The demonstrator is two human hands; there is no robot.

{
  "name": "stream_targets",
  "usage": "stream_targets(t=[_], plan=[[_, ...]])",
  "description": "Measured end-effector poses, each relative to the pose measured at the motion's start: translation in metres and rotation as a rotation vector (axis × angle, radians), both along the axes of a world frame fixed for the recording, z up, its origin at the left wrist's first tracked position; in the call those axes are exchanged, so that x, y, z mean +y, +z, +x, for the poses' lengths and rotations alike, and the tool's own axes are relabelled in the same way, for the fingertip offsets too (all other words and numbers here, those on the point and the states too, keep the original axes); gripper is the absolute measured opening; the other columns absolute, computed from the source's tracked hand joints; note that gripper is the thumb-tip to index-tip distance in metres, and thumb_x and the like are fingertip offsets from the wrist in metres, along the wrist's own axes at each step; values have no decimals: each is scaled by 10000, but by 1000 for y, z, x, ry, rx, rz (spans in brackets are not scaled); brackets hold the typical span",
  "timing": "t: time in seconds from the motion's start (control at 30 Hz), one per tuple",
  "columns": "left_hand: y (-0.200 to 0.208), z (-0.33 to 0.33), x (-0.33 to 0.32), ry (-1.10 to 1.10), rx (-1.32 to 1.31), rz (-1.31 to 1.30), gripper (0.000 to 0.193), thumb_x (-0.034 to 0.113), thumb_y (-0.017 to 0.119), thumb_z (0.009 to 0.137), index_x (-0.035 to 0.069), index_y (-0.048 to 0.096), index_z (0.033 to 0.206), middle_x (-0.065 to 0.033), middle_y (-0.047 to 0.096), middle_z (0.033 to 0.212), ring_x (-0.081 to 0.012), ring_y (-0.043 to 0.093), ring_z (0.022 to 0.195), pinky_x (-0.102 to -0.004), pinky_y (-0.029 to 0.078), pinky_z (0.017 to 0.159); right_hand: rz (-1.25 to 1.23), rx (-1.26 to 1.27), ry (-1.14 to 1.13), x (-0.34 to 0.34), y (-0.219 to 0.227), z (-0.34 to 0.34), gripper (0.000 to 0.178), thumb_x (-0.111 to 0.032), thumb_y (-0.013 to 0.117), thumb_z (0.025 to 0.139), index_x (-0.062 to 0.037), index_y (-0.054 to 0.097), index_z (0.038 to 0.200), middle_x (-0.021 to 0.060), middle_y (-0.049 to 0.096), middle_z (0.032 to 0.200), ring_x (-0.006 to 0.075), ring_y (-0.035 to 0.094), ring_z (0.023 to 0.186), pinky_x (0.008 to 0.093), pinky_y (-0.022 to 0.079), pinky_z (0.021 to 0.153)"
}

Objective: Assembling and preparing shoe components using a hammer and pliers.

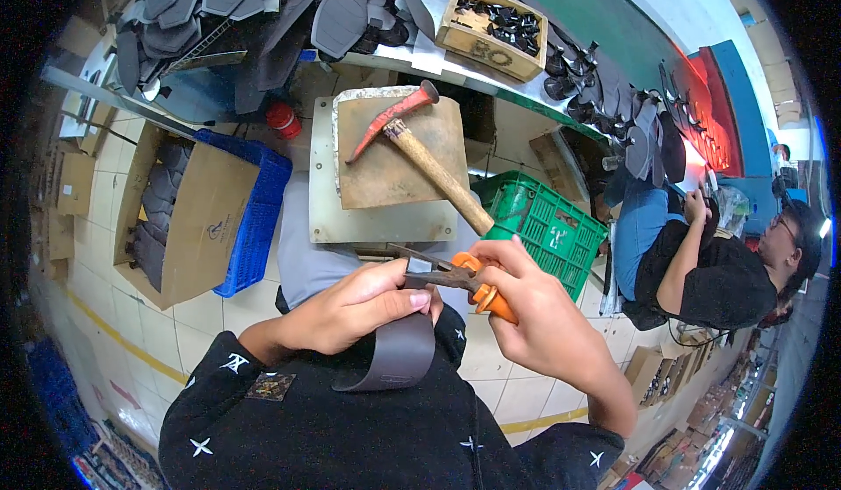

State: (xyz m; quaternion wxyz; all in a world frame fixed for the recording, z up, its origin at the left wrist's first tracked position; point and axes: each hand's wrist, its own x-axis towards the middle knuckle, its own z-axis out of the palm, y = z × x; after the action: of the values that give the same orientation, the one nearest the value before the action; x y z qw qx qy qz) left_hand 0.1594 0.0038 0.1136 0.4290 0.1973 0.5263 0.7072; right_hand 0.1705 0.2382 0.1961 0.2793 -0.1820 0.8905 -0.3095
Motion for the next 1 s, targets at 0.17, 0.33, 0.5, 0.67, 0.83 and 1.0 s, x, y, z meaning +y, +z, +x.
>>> stream_targets(t=[0.17,0.33,0.5,0.67,0.83,1.0], plan=[[-1,-1,1,1,12,1,278,261,454,1033,5,557,1068,-58,600,990,-135,527,958,-296,418,888,7,112,29,3,-3,3,303,64,534,657,-29,603,937,189,535,1223,375,536,1050,444,409,916],[-6,3,1,1,-54,26,233,244,467,1015,25,539,981,-71,613,987,-134,529,948,-294,419,877,-11,77,80,8,-8,2,318,47,550,661,-20,583,970,185,522,1229,371,508,1046,397,377,890],[2,2,-1,-38,-183,116,213,235,487,993,37,517,921,-85,626,983,-137,535,938,-295,422,875,-31,94,137,8,-7,4,382,44,556,668,-6,589,1045,176,512,1234,361,487,1018,392,368,903],[4,7,-3,10,-131,68,216,239,486,987,34,526,933,-84,618,975,-136,531,928,-289,422,868,10,85,85,1,-2,10,340,40,578,696,-8,583,1033,153,519,1238,357,479,990,388,372,900],[6,8,-4,14,-8,-10,242,236,473,994,9,555,989,-66,609,965,-136,527,920,-286,420,863,66,73,47,-4,4,15,321,48,587,717,-8,575,1033,147,526,1229,355,483,991,398,386,911],[13,7,-6,14,45,-62,267,229,461,1002,-10,575,1035,-58,613,969,-149,535,917,-298,427,858,129,84,51,-7,7,19,325,54,590,726,-5,568,1044,151,531,1205,360,492,979,402,392,912]])
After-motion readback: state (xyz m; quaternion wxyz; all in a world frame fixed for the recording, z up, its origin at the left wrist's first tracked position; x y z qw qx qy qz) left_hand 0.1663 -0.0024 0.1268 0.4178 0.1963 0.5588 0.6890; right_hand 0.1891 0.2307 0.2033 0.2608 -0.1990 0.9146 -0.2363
